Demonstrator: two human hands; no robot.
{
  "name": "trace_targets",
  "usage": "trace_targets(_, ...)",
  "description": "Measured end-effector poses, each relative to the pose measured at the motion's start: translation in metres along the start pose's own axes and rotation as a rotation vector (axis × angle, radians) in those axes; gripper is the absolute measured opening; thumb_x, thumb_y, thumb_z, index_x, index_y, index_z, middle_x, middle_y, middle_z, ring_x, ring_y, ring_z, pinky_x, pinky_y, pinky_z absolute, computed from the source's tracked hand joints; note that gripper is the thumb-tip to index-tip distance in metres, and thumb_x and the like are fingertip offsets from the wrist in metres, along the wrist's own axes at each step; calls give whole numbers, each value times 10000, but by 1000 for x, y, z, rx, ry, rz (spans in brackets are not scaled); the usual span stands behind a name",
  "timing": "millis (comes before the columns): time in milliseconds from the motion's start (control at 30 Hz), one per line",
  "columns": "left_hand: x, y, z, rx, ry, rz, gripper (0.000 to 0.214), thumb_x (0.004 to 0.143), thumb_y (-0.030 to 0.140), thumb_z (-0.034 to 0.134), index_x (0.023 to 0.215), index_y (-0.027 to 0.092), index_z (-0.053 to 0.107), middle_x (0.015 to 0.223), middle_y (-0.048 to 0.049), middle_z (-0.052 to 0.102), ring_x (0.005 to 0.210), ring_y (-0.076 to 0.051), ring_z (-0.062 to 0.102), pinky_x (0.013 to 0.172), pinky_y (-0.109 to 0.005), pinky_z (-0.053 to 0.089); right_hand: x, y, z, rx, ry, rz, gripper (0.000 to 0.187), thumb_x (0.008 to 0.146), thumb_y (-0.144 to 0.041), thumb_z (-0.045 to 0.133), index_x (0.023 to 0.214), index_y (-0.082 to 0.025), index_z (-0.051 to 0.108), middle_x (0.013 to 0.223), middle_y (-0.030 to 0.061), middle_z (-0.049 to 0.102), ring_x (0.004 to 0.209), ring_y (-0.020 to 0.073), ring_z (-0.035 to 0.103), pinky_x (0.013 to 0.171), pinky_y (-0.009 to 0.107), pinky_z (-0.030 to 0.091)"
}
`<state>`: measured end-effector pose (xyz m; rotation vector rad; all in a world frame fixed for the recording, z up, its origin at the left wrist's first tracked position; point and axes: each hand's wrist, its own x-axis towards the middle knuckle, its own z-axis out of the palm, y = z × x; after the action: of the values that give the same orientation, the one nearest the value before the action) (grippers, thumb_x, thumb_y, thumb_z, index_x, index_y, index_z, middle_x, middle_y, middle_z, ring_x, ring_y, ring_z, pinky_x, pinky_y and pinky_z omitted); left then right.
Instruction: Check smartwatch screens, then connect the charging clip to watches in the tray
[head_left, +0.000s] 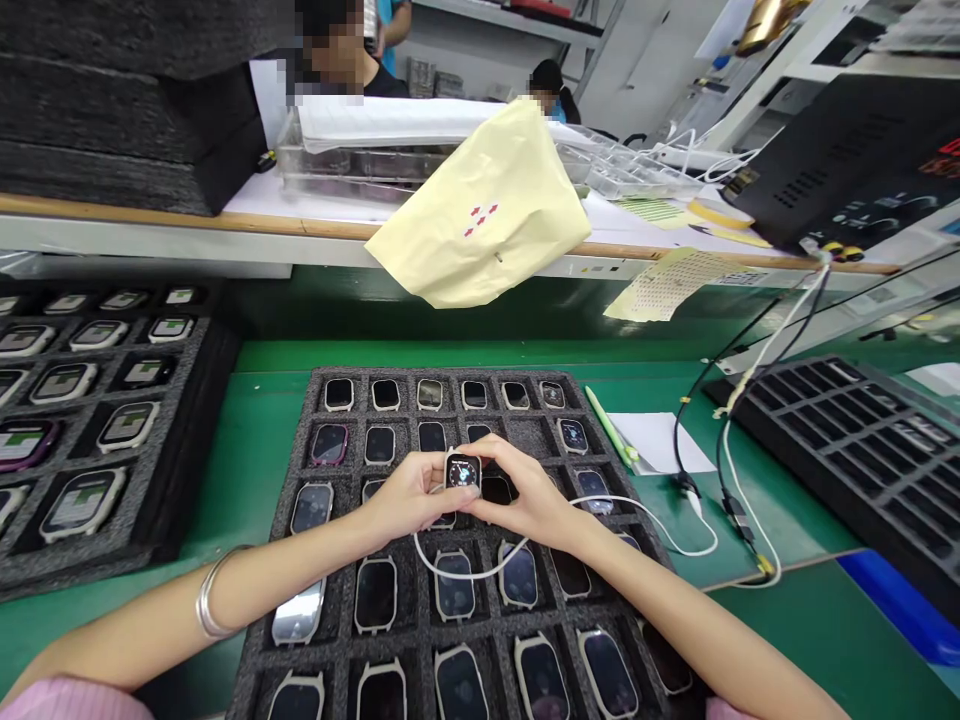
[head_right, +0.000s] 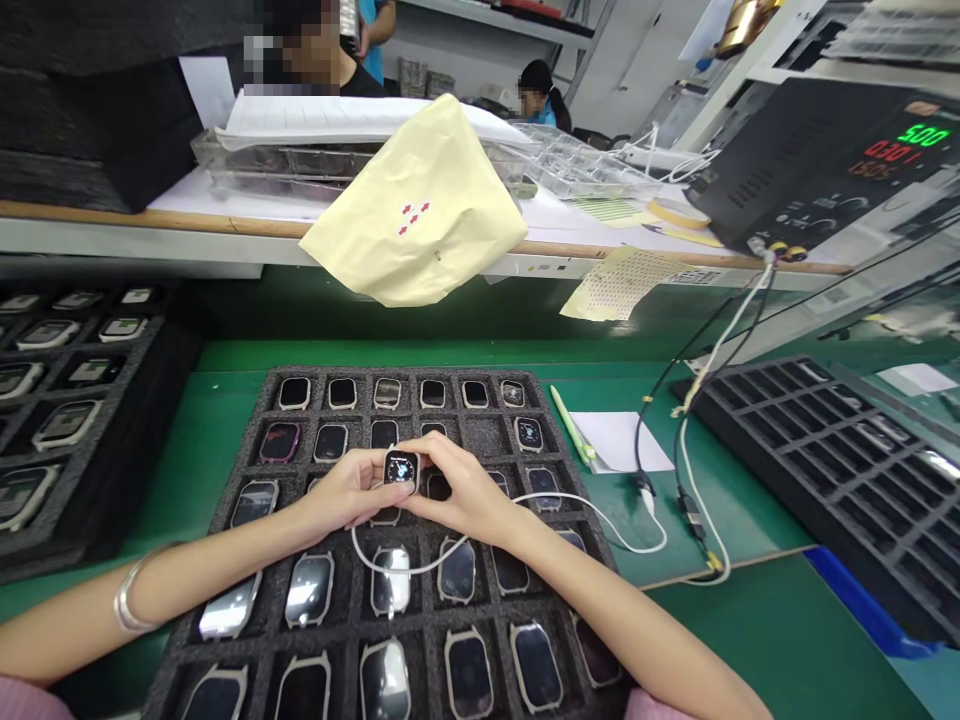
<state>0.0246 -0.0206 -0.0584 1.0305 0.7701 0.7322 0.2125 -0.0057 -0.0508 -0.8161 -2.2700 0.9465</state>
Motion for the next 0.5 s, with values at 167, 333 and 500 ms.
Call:
trace_targets(167,0,-3,-1,22,-24,11,404,702,454,740,851,105,602,540,74,432,382,-28,310,349,-179,207,-2,0,2,32,19,36,394,845,-212,681,1191,-223,493,1030,53,570,884,207,549,758,330,464)
trace_targets(333,1,-7,-2,22,-18,-2,405,730,479,704,844,106,591,607,59,454,386,-18,274,349,-183,206,-2,0,2,29,11,31,385,847,-213,678,1184,-223,494,1026,52,574,879,205,553,757,329,466)
trace_targets(500,1,-4,-1,35,-12,4,420,707,478,724,866,107,608,572,68,442,401,-33,287,389,-199,221,-3,1,1,-1,21,3,401,853,-206,665,1210,-220,483,1049,65,577,908,217,560,777,343,474)
